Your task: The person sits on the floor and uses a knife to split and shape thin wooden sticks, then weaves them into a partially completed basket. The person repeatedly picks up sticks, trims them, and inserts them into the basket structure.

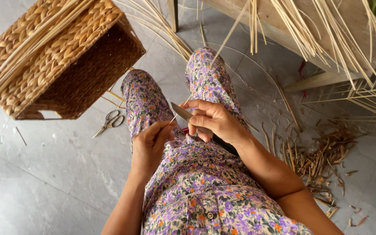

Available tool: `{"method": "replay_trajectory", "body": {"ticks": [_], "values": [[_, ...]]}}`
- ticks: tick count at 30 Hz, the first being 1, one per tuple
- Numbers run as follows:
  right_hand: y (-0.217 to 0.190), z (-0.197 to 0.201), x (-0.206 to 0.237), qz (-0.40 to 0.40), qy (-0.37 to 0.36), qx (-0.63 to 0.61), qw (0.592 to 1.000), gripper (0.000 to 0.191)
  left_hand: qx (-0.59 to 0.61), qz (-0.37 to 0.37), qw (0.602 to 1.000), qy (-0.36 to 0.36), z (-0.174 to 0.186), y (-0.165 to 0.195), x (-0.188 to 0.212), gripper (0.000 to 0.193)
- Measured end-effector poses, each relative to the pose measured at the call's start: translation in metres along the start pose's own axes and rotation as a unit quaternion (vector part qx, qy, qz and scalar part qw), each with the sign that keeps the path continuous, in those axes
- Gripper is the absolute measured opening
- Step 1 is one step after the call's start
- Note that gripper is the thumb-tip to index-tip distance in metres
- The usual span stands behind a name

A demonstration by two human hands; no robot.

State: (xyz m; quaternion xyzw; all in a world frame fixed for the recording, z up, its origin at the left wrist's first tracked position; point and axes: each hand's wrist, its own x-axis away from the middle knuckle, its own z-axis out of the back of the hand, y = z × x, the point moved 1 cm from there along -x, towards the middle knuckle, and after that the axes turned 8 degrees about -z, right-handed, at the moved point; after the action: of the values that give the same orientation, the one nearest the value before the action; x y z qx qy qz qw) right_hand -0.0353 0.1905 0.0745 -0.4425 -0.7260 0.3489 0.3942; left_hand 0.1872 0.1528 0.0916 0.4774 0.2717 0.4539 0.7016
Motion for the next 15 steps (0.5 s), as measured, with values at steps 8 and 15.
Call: {"method": "replay_trajectory", "body": {"ticks": [8, 15], "values": [[-0.016, 0.046, 0.015, 0.057, 0.132, -0.022, 0.989, 0.034, -0.011, 0.032, 0.999, -0.032, 0.018, -0.046, 0.020, 0.020], [-0.025, 0.069, 0.029, 0.107, 0.182, -0.023, 0.977, 0.037, 0.002, 0.008, 0.998, -0.059, 0.027, -0.071, 0.036, 0.019]]}}
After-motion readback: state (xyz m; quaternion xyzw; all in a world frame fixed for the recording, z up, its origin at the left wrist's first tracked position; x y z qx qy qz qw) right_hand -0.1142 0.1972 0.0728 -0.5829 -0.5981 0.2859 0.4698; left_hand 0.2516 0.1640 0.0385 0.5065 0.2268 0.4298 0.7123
